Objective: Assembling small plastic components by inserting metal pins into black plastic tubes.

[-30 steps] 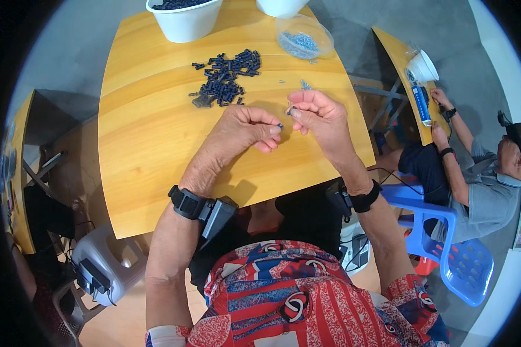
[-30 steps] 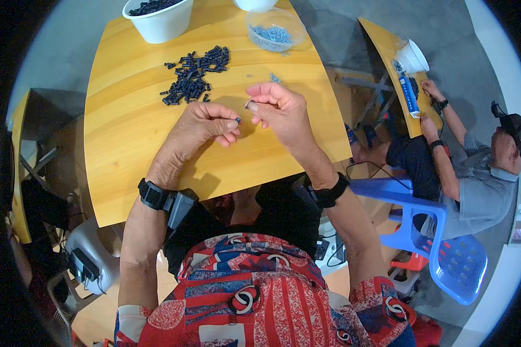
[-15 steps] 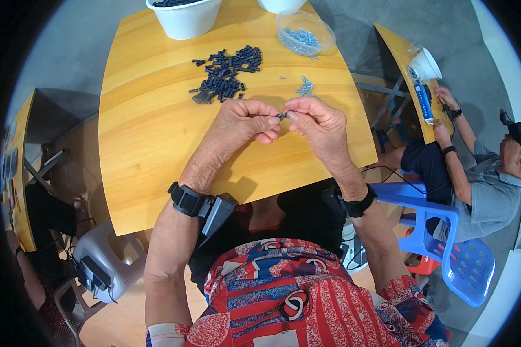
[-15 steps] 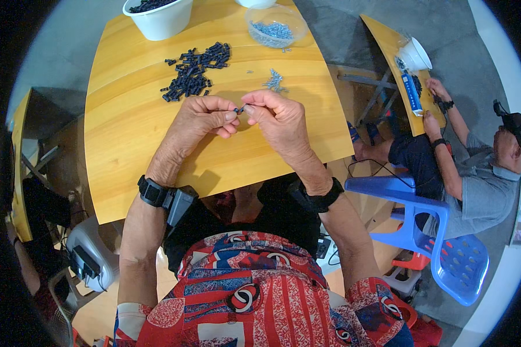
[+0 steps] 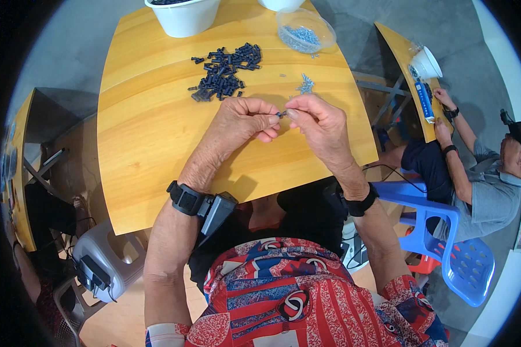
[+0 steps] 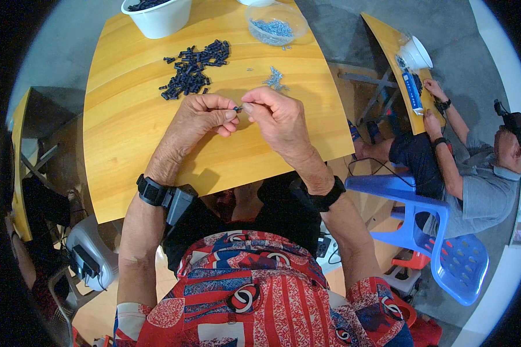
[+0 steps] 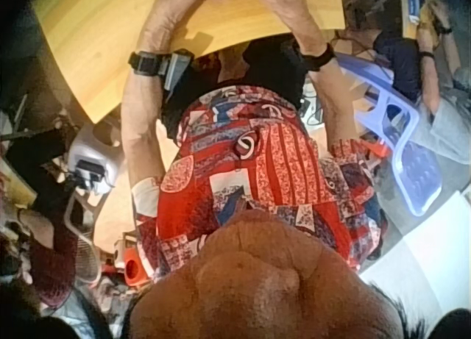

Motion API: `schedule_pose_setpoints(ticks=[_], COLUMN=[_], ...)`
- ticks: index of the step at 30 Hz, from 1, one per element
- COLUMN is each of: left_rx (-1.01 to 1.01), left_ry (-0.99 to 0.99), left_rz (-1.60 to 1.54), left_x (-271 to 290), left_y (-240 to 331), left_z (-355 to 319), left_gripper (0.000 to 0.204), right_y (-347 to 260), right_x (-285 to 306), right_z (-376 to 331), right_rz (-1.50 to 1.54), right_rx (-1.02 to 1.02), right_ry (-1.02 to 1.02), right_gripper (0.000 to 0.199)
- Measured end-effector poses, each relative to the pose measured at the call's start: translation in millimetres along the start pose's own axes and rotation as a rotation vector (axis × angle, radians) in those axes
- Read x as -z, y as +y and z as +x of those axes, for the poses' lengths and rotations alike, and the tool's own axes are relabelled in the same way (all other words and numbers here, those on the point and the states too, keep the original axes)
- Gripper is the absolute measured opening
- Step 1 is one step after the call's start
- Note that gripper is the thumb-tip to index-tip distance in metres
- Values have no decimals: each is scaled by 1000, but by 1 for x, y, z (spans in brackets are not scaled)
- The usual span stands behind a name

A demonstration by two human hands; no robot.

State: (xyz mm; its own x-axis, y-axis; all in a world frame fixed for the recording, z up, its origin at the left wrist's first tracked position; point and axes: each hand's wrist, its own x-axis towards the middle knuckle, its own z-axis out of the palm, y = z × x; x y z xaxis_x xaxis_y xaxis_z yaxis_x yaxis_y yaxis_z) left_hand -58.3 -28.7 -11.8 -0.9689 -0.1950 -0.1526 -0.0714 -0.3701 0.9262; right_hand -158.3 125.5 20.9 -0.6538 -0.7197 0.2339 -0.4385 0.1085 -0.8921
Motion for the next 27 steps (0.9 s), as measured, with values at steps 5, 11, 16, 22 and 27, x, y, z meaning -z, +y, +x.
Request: schedule_pose_setpoints(ticks=[5, 11, 16, 22, 27], left_rx=[-11, -13, -8, -6, 1], left_ry=[-14, 6, 16, -22, -2], left_rz=[13, 31, 46, 76, 20], left_x=[0, -1, -2, 1, 1], left_y=[-1, -2, -3, -3, -4], left_z=[0, -1, 0, 0, 1], left_gripper=[14, 13, 13, 13, 12], right_y=[3, -4, -3, -5, 2], right_x=[1, 2, 4, 5, -1], right_z=[2, 4, 7, 10, 8], right_rz=[-91, -161, -223, -258, -199], right_rx=[58, 52, 120, 181, 175], right_ry=[-33, -74, -109, -149, -119], right_gripper=[7, 6, 7, 8, 9])
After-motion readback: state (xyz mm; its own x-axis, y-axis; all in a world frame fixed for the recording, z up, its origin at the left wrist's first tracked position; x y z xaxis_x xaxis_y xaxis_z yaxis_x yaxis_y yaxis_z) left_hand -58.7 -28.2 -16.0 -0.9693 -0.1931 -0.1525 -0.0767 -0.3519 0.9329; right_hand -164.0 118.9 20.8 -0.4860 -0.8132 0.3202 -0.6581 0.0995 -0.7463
